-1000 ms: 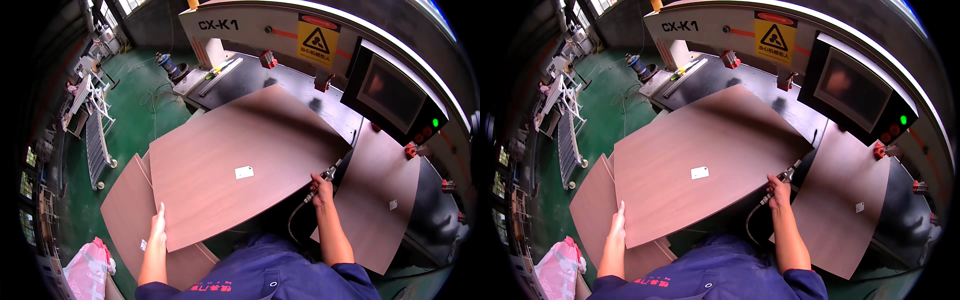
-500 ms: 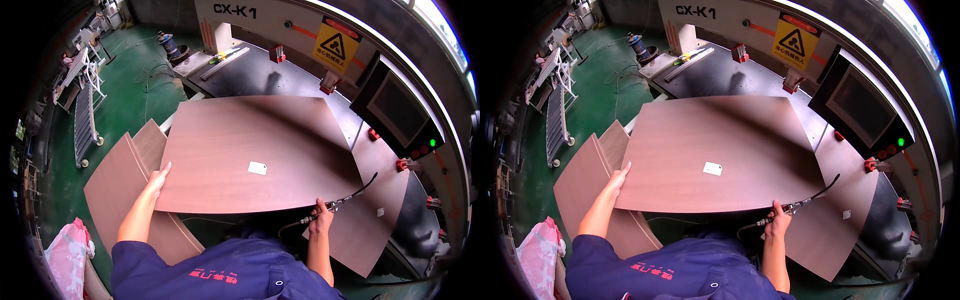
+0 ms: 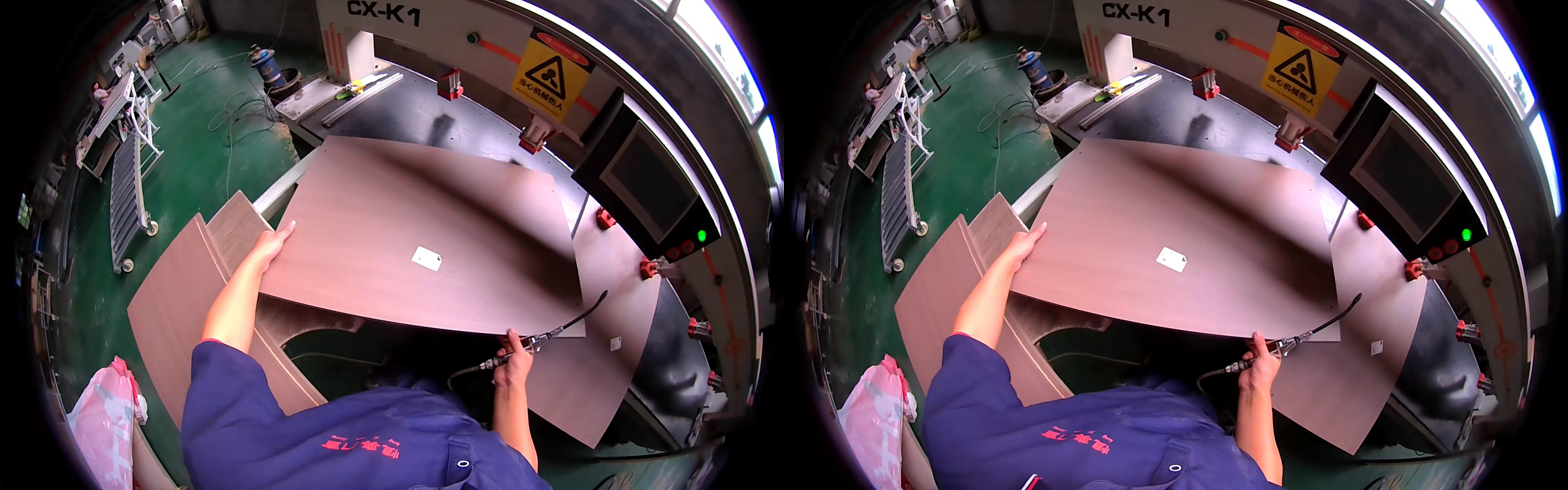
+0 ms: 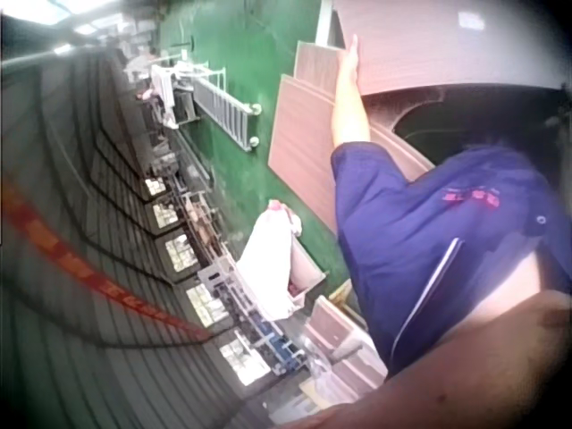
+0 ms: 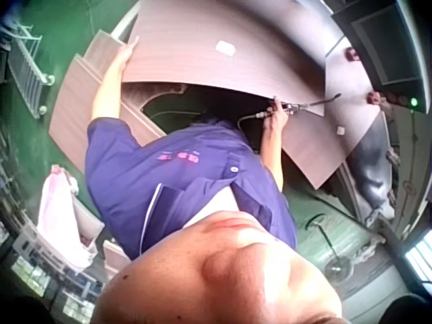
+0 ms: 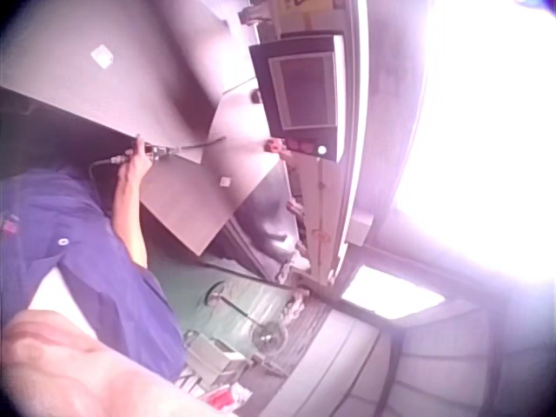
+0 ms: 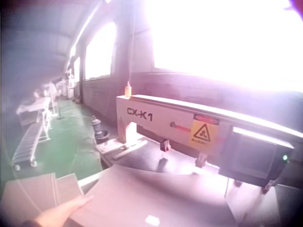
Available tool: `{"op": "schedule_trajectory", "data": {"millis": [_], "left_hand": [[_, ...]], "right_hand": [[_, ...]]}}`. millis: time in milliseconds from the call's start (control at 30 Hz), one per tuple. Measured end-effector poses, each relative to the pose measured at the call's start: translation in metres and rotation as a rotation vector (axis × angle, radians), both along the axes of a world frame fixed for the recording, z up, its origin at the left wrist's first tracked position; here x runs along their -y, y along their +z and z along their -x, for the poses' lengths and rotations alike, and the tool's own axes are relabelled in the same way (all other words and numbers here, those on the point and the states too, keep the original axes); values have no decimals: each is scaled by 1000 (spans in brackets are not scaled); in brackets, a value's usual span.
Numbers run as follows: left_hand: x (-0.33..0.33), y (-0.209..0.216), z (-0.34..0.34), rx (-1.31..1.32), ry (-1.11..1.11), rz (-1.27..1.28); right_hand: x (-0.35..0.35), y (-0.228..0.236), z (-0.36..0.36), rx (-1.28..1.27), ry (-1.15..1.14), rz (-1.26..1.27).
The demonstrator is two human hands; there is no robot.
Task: The person picks up wooden panels from a stack, positions them onto an edge-banding machine for processing, and uses an air blow gun to clean dust from the panels and the machine bed.
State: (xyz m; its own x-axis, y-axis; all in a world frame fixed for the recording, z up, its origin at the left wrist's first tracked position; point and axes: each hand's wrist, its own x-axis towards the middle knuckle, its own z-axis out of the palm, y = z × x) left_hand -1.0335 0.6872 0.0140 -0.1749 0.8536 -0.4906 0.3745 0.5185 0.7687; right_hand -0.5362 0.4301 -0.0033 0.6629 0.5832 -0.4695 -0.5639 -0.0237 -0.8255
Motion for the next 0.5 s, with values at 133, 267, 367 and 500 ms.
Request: {"op": "schedule_trajectory", "data": {"millis": [133,267,367,500], "left_hand": [[-19,-10,4,-121,-31,-36],[-30,-19,12,-454,-20,-87],[-28,-27,1,-617,-4,-252],[9,-37,8,-846,88,-695]], "right_hand": [[-4,3,12,-44,10,25],[-4,-8,26,-115,46,83],[-3,-9,31,-135,33,122],[-7,-6,40,-161,15,177]]}}
